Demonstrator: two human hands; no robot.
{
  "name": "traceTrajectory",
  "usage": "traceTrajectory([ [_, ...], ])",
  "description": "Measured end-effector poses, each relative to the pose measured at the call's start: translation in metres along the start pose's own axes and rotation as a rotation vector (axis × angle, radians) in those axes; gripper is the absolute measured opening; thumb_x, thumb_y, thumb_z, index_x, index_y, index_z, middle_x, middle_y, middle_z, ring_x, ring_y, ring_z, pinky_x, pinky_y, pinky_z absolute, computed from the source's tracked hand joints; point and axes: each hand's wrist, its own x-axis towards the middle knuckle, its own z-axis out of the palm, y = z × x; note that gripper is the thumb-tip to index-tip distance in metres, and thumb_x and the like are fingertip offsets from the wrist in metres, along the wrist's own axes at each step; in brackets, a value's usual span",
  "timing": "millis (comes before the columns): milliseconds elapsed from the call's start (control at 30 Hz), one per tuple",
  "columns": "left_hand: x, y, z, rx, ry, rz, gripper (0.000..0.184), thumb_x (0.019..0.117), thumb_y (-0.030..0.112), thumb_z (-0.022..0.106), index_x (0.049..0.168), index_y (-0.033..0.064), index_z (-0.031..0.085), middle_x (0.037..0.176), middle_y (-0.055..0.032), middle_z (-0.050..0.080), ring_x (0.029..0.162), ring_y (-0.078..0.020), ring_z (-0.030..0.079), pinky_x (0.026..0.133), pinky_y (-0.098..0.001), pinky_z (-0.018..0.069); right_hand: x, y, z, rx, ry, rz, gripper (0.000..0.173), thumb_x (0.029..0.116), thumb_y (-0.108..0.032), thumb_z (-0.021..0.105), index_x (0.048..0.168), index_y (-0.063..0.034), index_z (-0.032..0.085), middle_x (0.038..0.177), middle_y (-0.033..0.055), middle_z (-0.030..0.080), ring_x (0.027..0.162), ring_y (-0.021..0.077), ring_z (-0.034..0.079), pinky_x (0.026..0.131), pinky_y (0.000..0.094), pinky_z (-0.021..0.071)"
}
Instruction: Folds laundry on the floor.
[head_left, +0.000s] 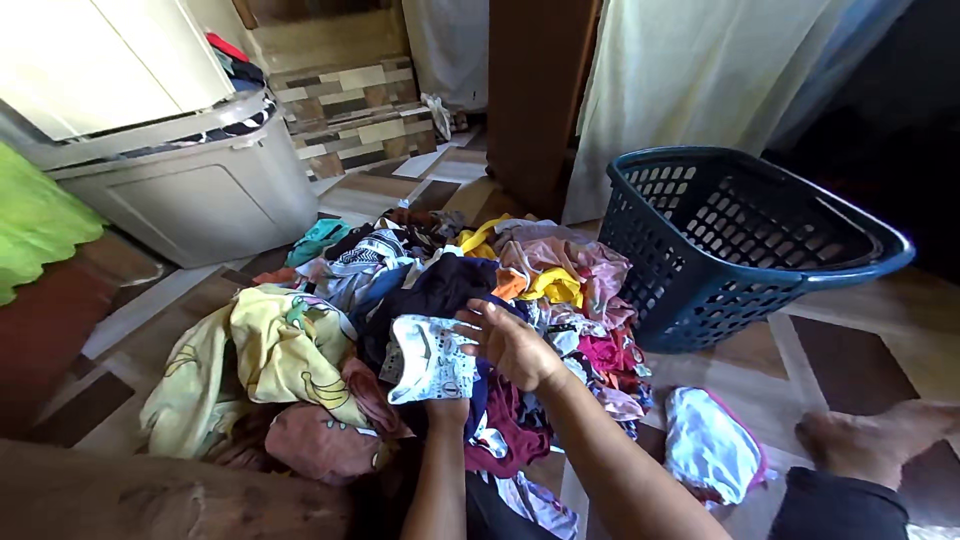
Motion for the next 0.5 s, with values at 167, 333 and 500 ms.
traceTrajectory([
  [167, 0.001, 0.022, 0.01, -0.359, 0.09, -0.242, 0.066, 0.1062, 0.056, 0.003, 0.131, 0.0171, 0.05, 0.115, -0.0062, 0.065, 0.104, -0.0209, 0.064, 0.087, -0.0458, 0.0543, -0.016, 0.037, -0.029, -0.14, 0.26, 0.126, 0.048, 0.1124, -0.024, 0.035, 0.152, 0.0024, 0.035, 0.14, 0.0206, 0.053, 0.117, 0.0249, 0.062, 0.095, 0.0384, 0.0531],
  [333, -0.01, 0.037, 0.007, -0.412, -0.02, -0.351, 0.07, 0.1058, 0.054, 0.001, 0.11, 0.0161, 0.06, 0.095, -0.0054, 0.073, 0.087, -0.0205, 0.072, 0.073, -0.041, 0.0616, -0.03, 0.087, -0.034, -0.029, 0.152, 0.144, 0.055, 0.1108, -0.033, 0.035, 0.153, 0.0007, 0.032, 0.139, 0.0192, 0.056, 0.119, 0.0245, 0.062, 0.097, 0.0417, 0.0532],
  [500, -0.044, 0.033, -0.002, -0.415, -0.164, -0.545, 0.076, 0.1044, 0.057, 0.003, 0.098, 0.0173, 0.068, 0.089, -0.0063, 0.076, 0.081, -0.0201, 0.075, 0.069, -0.0393, 0.0639, -0.05, 0.101, -0.026, 0.362, 0.155, 0.166, 0.041, 0.112, -0.032, 0.031, 0.138, -0.0053, 0.047, 0.113, 0.0109, 0.069, 0.102, 0.0193, 0.069, 0.089, 0.0399, 0.0578],
])
